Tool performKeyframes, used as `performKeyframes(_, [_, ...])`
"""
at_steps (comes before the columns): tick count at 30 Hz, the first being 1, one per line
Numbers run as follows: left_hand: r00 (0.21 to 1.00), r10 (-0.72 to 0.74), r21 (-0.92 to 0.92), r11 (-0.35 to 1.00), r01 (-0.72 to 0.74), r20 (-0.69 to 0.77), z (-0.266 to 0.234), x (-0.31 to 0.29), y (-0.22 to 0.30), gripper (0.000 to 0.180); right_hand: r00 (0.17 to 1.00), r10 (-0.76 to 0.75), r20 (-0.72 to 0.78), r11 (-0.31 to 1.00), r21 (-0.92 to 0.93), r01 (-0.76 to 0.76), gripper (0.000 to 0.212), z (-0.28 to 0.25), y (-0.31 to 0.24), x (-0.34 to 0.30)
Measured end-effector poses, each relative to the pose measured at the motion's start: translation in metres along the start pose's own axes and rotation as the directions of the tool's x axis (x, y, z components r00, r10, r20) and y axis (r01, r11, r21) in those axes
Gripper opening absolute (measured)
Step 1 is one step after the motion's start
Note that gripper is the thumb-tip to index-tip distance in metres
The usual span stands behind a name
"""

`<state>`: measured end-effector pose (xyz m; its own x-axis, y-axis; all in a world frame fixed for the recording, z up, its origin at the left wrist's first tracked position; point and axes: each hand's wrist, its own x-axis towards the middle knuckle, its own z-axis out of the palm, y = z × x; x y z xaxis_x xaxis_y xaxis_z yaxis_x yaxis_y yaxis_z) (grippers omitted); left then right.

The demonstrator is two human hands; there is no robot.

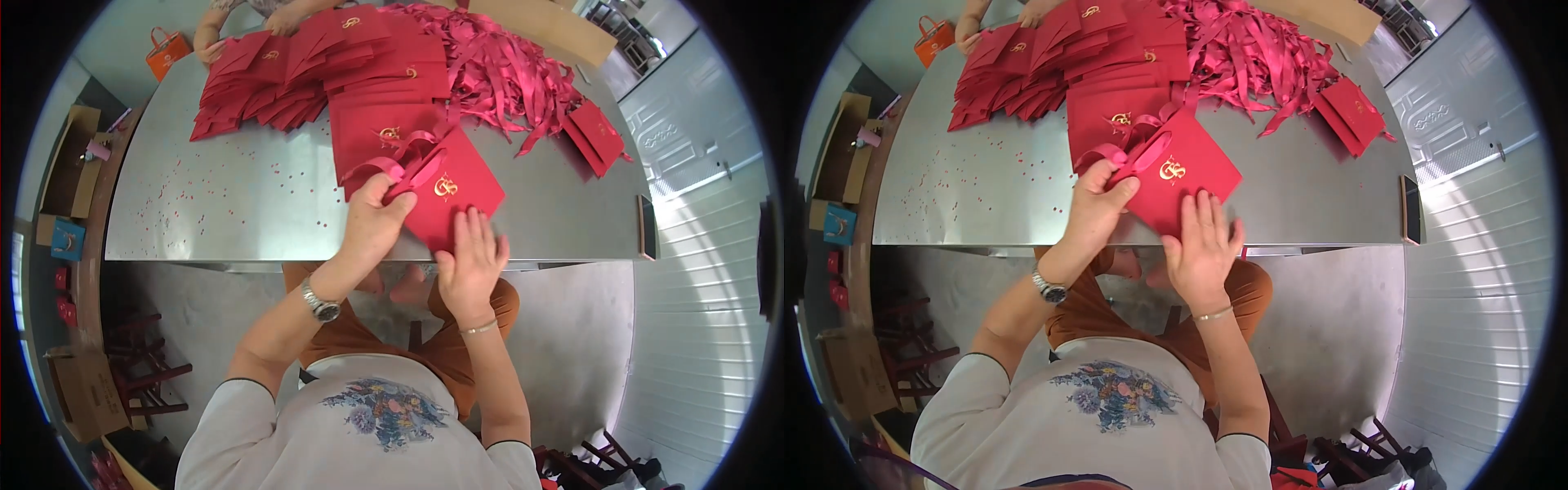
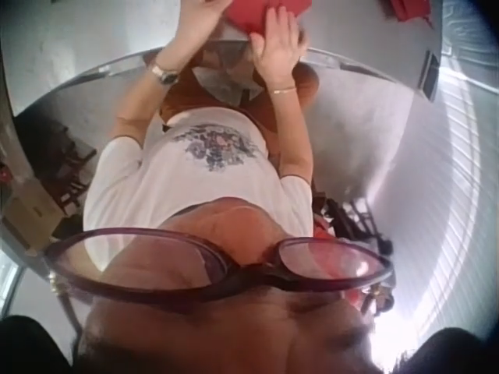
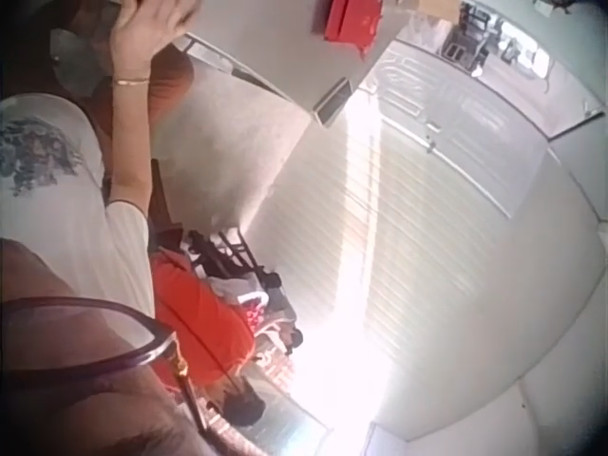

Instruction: The person attaches pink ribbons to red gift bags by hand at a work table.

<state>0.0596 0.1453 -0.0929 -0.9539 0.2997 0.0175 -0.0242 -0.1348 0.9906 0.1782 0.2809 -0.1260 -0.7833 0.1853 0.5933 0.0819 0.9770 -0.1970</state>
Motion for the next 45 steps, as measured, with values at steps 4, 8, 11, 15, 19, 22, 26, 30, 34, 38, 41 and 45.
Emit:
performKeyframes(4, [0.939,0.12,0.078,0.985,-0.152,0.323,-0.025,0.009,0.03,0.024,0.958,0.213,-0.191,0.964,0.201,-0.174,0.061,-0.041,0.025,0.022])
performKeyframes(8, [0.837,0.087,0.208,0.95,-0.233,0.54,-0.034,0.015,0.055,0.018,0.956,0.279,0.088,0.782,0.556,-0.28,0.06,-0.071,0.034,0.038])
performKeyframes(11, [0.797,0.056,0.239,0.939,-0.246,0.601,-0.029,0.013,0.061,0.015,0.929,0.325,0.177,0.575,0.743,-0.343,0.058,-0.088,0.031,0.053])
performKeyframes(15, [0.796,-0.002,0.267,0.942,-0.201,0.606,-0.023,0.003,0.065,0.009,0.912,0.25,0.325,0.15,0.918,-0.368,0.04,-0.087,0.029,0.059])
performKeyframes(19, [0.748,-0.106,0.341,0.925,-0.168,0.655,-0.029,0.004,0.061,0.009,0.914,0.272,0.302,0.201,0.911,-0.361,0.018,-0.09,0.023,0.066])
performKeyframes(22, [0.72,-0.09,0.328,0.924,-0.198,0.688,-0.03,0.001,0.058,0.012,0.887,0.303,0.348,0.284,0.856,-0.432,0.017,-0.086,0.025,0.063])
performKeyframes(26, [0.678,-0.065,0.25,0.952,-0.179,0.732,-0.029,-0.006,0.064,0.023,0.809,0.447,0.382,0.141,0.863,-0.486,0.017,-0.084,0.014,0.065])
performKeyframes(30, [0.638,-0.151,0.305,0.942,-0.137,0.755,-0.03,-0.005,0.064,0.032,0.706,0.582,0.403,-0.025,0.877,-0.48,0.017,-0.077,0.011,0.059])
performKeyframes(34, [0.614,-0.182,0.273,0.96,-0.057,0.768,-0.034,-0.005,0.056,0.035,0.598,0.602,0.53,-0.192,0.822,-0.536,0.019,-0.078,0.009,0.054])
performKeyframes(38, [0.577,-0.105,0.204,0.973,-0.109,0.81,-0.036,-0.003,0.056,0.032,0.611,0.588,0.531,-0.282,0.842,-0.46,0.021,-0.07,0.007,0.046])
performKeyframes(41, [0.502,-0.183,0.277,0.954,-0.118,0.845,-0.038,-0.001,0.058,0.035,0.666,0.58,0.47,-0.236,0.879,-0.415,0.02,-0.069,0.004,0.042])
performKeyframes(45, [0.58,-0.125,0.283,0.94,-0.19,0.805,-0.039,-0.008,0.056,0.027,0.588,0.534,0.608,-0.202,0.767,-0.609,0.025,-0.066,0.017,0.039])
